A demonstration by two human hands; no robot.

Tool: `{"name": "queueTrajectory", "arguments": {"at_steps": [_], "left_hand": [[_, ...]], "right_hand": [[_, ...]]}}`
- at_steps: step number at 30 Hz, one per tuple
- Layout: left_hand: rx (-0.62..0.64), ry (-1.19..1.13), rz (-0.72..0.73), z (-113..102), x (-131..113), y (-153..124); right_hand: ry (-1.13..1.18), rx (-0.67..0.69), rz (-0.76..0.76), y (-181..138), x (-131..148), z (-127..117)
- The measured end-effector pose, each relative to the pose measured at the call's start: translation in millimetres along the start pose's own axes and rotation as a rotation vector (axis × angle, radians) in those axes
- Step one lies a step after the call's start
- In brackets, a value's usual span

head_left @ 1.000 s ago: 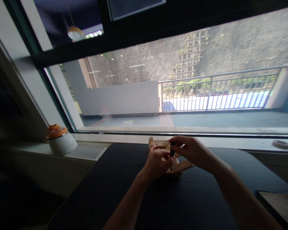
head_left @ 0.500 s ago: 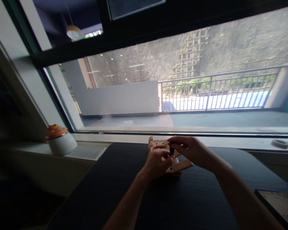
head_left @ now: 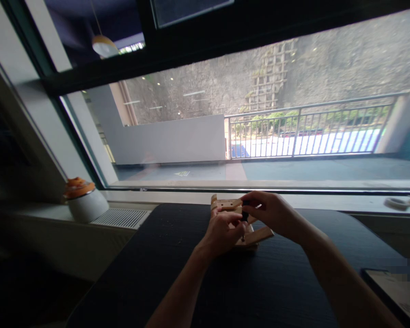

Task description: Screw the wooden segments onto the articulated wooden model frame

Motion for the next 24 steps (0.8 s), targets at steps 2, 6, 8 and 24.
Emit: {"name": "queueTrajectory", "arguments": {"at_steps": [2, 6, 8, 24], "left_hand": [[-0.001, -0.002, -0.007, -0.4, -0.1, -0.2], [-0.01, 0.003, -0.006, 0.5, 1.3, 0.0], [-0.008, 0.001, -0.001, 1.6, 2.5, 0.3], [-0.034, -0.003, 0.017, 2.4, 2.8, 0.6]], "right_hand": [[-0.014, -0.011, -0.002, 0.1, -0.8, 0.7], [-0.017, 0.011, 0.018, -1.4, -0.3, 0.6], [0.0, 0.036, 0.026, -2.3, 1.0, -0.9], [0.039, 0.026, -0.01, 0.3, -2.2, -3.4]]}}
Point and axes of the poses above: each hand's wrist, its own y-axis towards the middle knuckle, its own z-axis out of the palm, x = y × z, the point moved 1 cm from there along y, towards the middle knuckle, and after that the axes turned 15 degrees about y, right-handed, at the moved point
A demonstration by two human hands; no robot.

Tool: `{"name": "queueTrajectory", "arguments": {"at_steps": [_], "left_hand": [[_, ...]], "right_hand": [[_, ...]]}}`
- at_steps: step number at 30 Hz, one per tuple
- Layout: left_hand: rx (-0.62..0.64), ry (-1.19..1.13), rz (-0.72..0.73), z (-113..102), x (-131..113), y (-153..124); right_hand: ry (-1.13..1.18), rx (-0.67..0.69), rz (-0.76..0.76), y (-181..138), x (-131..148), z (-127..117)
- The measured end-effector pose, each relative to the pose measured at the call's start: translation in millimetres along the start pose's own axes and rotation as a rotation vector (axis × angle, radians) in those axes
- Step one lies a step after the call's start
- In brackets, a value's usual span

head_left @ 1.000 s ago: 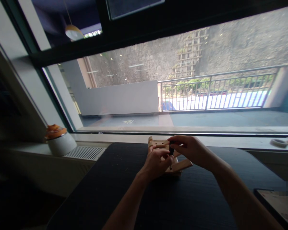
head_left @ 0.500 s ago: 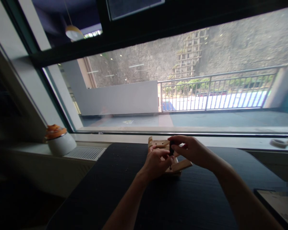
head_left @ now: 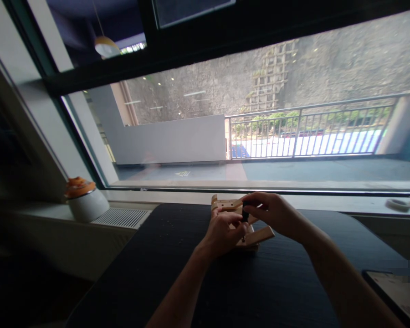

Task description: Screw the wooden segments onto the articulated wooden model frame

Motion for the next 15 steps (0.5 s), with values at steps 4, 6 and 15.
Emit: {"name": "queueTrajectory", "arguments": {"at_steps": [4, 6, 15], "left_hand": [[-0.008, 0.007, 0.0, 0.4, 0.1, 0.2], [0.003, 0.012, 0.0, 0.9, 0.7, 0.5], [0.01, 0.02, 0.001, 3.0, 3.4, 0.7]], "right_hand": [[-0.034, -0.034, 0.011, 0.7, -1.2, 2.3], [-0.03, -0.038, 0.009, 0.4, -1.5, 3.7], [0.155, 0.022, 0.002, 0.8, -7.9, 1.4]]}}
Point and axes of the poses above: each hand's wrist, its own y-axis towards the middle knuckle, its own z-axis out of the palm, x = y × z, the point moved 1 cm from there along y, towards the middle knuckle, and after that the axes turned 15 degrees about y, right-handed, at the moved point
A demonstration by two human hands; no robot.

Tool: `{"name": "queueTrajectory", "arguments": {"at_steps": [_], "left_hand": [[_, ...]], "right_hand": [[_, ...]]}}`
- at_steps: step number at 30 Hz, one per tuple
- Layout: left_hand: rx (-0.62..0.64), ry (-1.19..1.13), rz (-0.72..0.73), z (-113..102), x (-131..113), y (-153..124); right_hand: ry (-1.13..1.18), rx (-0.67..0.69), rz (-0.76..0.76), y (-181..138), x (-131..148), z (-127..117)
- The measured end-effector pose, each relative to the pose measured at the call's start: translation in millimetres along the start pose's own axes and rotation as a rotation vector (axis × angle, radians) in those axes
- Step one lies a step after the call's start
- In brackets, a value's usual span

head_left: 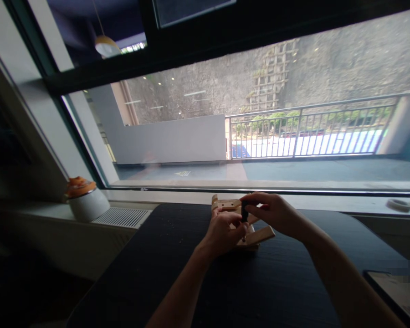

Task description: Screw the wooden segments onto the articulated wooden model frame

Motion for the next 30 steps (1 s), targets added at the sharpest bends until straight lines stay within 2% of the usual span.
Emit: {"name": "queueTrajectory", "arguments": {"at_steps": [17, 30], "left_hand": [[0.008, 0.017, -0.005, -3, -3, 0], [-0.01, 0.015, -0.019, -2, -3, -1]], "right_hand": [[-0.05, -0.043, 0.008, 1, 2, 1], [0.096, -0.021, 0.029, -2, 11, 2]]}}
Point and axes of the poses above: each hand's wrist, its own y-axis towards the middle knuckle, its own z-axis out of the palm, x = y × z, the point moved 1 cm from there along y, towards the middle knuckle, and after that the axes turned 15 degrees about y, right-handed, at the moved point
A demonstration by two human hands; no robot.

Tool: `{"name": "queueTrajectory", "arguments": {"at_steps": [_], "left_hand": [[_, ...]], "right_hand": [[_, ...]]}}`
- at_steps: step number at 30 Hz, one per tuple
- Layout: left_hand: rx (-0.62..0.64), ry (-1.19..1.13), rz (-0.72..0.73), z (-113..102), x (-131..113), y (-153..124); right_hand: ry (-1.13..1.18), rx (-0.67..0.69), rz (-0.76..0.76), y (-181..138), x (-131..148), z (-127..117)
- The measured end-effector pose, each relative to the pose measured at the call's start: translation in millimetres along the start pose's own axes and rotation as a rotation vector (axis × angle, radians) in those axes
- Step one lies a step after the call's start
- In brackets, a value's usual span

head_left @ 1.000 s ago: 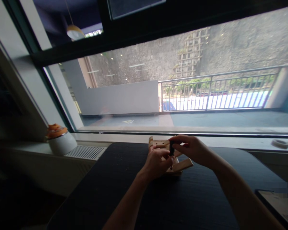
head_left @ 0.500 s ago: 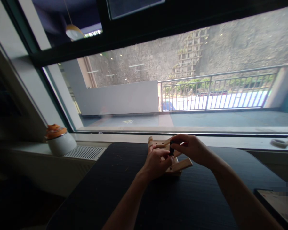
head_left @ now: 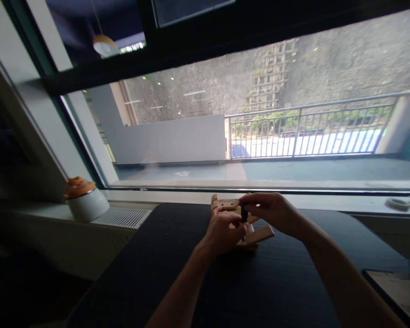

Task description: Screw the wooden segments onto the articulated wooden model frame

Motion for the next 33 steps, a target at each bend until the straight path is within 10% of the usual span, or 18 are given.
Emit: {"name": "queueTrajectory", "arguments": {"at_steps": [33], "left_hand": [[-0.114, -0.087, -0.085, 5.8, 2.0, 0.8]], "right_hand": [[-0.067, -0.029, -0.046, 2.8, -7.2, 1.0]]}}
Point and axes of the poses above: each hand's wrist, its own y-axis towards the middle knuckle, its own z-axis out of the palm, x = y × z, the point moved 1 cm from there along y, towards the middle knuckle, and after that the axes turned 15 degrees about y, right-handed, at the moved point
